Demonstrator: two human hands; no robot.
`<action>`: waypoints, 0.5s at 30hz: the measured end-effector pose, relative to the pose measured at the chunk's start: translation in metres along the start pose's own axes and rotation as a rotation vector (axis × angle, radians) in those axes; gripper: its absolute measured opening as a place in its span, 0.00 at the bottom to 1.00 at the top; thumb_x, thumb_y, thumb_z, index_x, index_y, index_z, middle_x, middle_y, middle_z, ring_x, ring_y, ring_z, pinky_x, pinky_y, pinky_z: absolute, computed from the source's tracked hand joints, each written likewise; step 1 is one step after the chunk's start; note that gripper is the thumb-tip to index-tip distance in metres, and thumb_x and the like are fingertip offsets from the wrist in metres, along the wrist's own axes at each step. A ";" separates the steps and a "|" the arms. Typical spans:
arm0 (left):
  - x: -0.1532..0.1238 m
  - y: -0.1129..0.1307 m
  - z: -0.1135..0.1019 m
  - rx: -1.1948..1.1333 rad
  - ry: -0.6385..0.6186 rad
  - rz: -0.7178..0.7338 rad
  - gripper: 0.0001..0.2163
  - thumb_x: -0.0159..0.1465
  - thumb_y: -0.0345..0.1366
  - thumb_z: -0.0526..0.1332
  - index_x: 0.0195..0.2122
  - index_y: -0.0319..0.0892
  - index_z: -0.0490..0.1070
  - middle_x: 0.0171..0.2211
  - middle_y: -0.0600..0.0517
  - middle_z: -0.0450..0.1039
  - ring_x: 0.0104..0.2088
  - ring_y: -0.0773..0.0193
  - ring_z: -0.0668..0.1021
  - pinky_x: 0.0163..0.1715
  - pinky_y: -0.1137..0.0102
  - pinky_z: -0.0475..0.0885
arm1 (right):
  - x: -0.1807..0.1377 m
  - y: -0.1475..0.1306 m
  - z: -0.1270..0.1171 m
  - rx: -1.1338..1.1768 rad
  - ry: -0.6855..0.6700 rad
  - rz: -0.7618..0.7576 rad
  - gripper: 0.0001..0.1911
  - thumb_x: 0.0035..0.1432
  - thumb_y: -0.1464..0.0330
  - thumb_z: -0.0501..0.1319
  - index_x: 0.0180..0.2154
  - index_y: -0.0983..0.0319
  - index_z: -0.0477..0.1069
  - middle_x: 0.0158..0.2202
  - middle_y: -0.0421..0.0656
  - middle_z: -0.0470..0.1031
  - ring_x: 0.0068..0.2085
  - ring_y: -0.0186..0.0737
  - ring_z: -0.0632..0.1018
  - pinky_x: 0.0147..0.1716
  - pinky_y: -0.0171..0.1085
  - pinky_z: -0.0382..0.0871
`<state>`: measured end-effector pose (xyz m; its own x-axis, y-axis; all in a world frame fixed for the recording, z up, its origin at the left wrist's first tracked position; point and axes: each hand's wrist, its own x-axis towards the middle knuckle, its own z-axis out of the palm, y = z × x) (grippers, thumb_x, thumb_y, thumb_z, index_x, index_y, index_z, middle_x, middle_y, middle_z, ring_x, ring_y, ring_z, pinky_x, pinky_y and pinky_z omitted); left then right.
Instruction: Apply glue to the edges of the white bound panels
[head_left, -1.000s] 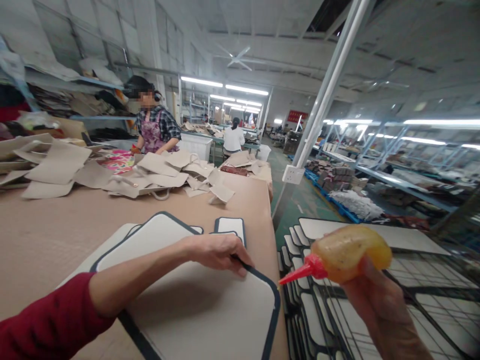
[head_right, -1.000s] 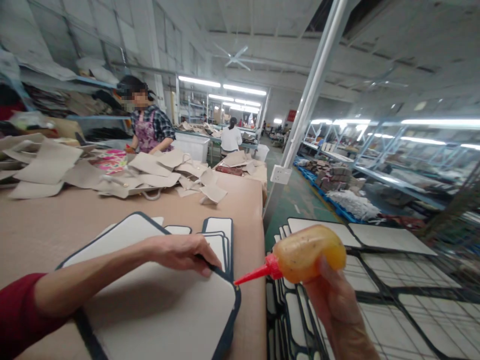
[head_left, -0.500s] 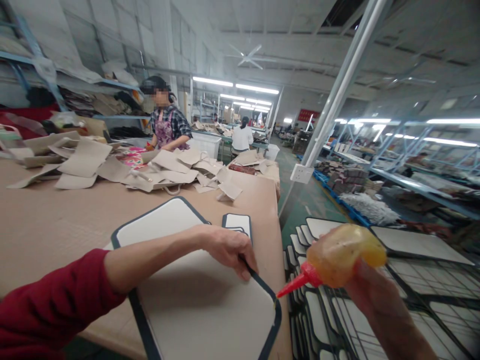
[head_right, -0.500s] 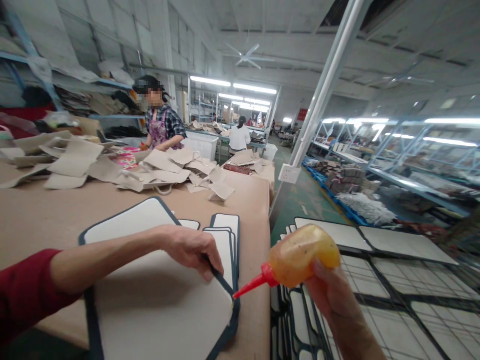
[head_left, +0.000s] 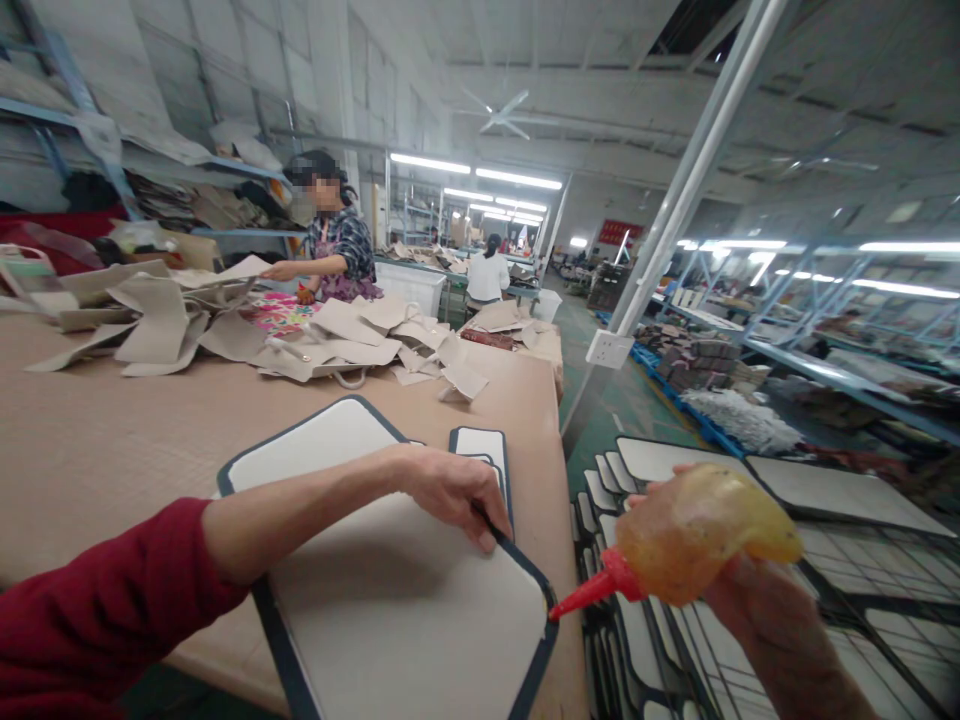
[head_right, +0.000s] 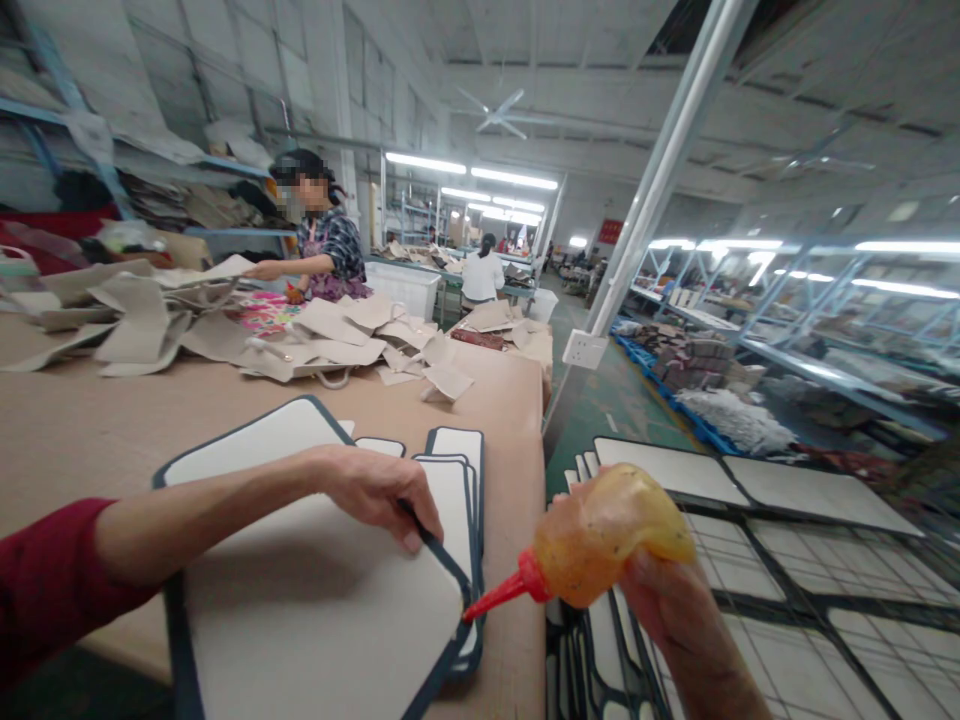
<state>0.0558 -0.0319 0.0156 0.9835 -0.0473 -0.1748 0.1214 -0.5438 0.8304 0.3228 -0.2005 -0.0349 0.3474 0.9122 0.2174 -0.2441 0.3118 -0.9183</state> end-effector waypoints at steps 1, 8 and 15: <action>-0.001 -0.001 0.000 0.001 0.010 0.003 0.08 0.60 0.30 0.64 0.37 0.32 0.81 0.29 0.52 0.78 0.30 0.65 0.74 0.31 0.78 0.68 | 0.001 0.002 -0.002 -0.004 -0.006 -0.015 0.30 0.39 0.57 0.74 0.47 0.53 0.74 0.45 0.51 0.78 0.44 0.61 0.80 0.47 0.59 0.72; -0.013 -0.009 -0.005 -0.005 0.080 -0.019 0.09 0.61 0.33 0.64 0.37 0.33 0.80 0.27 0.54 0.74 0.29 0.67 0.71 0.29 0.79 0.65 | -0.002 0.009 -0.002 -0.051 0.019 -0.089 0.32 0.42 0.58 0.72 0.51 0.54 0.73 0.42 0.53 0.79 0.43 0.61 0.80 0.48 0.61 0.71; -0.024 -0.018 -0.007 -0.026 0.198 -0.070 0.13 0.60 0.41 0.65 0.36 0.34 0.79 0.25 0.56 0.67 0.27 0.69 0.65 0.27 0.78 0.62 | -0.012 0.016 0.011 -0.004 0.153 -0.163 0.33 0.40 0.58 0.74 0.50 0.56 0.73 0.42 0.53 0.79 0.42 0.62 0.80 0.45 0.60 0.74</action>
<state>0.0308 -0.0151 0.0082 0.9795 0.1563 -0.1272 0.1909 -0.5177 0.8340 0.3050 -0.2032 -0.0484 0.5153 0.7986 0.3109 -0.1699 0.4507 -0.8764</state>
